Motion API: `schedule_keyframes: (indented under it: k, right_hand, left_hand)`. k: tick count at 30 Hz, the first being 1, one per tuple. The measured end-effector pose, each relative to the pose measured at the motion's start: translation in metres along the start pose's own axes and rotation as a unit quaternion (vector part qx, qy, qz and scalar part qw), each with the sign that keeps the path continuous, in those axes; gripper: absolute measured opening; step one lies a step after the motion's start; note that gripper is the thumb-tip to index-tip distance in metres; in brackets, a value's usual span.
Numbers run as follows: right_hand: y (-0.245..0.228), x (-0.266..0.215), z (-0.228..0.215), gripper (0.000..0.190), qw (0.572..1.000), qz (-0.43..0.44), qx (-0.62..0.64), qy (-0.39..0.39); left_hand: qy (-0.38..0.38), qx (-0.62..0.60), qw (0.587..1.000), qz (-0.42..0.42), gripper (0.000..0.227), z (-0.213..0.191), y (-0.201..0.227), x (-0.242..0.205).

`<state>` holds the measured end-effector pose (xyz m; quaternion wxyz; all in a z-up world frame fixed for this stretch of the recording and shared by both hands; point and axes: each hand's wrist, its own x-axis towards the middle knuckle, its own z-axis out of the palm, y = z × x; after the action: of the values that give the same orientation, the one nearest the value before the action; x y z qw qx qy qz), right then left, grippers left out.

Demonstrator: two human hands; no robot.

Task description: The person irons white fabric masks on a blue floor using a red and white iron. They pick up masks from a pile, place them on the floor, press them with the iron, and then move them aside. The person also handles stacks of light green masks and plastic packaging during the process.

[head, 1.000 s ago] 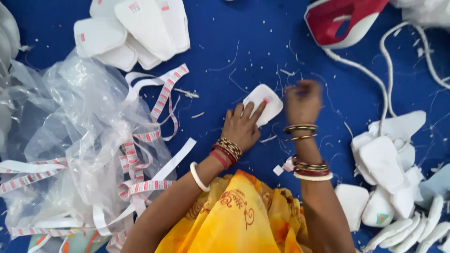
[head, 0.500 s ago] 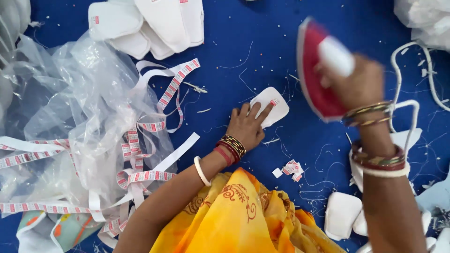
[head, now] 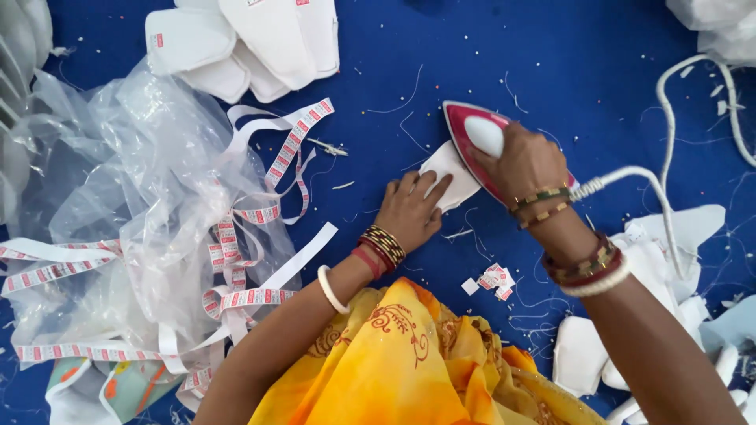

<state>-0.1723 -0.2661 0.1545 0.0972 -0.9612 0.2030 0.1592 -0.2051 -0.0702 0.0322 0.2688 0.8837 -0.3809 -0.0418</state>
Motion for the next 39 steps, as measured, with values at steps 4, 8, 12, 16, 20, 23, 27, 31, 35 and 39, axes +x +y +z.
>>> schedule_keyframes:
  k: [4,8,12,16,20,23,27,31,35,39]
  right_hand:
    - [-0.001,0.009,-0.002,0.061,1.0,0.0,0.009,0.028]
    - [-0.006,-0.015,0.004,0.059,0.999,-0.033,0.034,0.018]
    - [-0.005,-0.03,0.02,0.058,0.999,-0.044,0.028,-0.011]
    - [-0.016,-0.015,0.01,0.06,0.999,-0.026,0.032,-0.027]
    - [-0.025,0.002,0.005,0.062,1.0,-0.011,0.008,-0.019]
    - [-0.019,-0.006,0.004,0.061,0.999,-0.021,0.017,-0.02]
    - [-0.005,-0.039,0.019,0.06,0.998,-0.046,0.036,-0.03]
    - [-0.008,-0.028,0.016,0.062,0.998,-0.03,0.027,-0.037]
    - [-0.02,0.008,0.001,0.062,0.999,-0.002,0.027,-0.034]
    - [0.002,0.045,0.001,0.06,0.981,-0.066,0.124,0.132]
  left_hand:
    - [0.049,-0.059,0.997,0.011,0.051,-0.003,-0.008,-0.014]
    - [0.035,-0.083,0.996,0.013,0.049,-0.004,-0.011,-0.017]
    - [0.008,-0.111,0.994,0.003,0.045,-0.009,-0.014,-0.015]
    - [0.006,-0.116,0.993,0.014,0.045,-0.015,-0.017,-0.008]
    - [0.002,-0.137,0.991,0.009,0.035,-0.01,-0.023,-0.011]
    - [0.008,-0.138,0.99,-0.003,0.032,-0.014,-0.024,-0.009]
    - [-0.006,-0.154,0.985,-0.072,0.033,-0.027,-0.019,-0.006]
    - [-0.028,-0.152,0.982,-0.108,0.038,-0.03,-0.016,0.004]
    - [-0.037,-0.156,0.974,-0.16,0.068,-0.023,-0.018,0.014]
    - [-0.068,-0.312,0.916,-0.244,0.062,-0.012,-0.035,0.017]
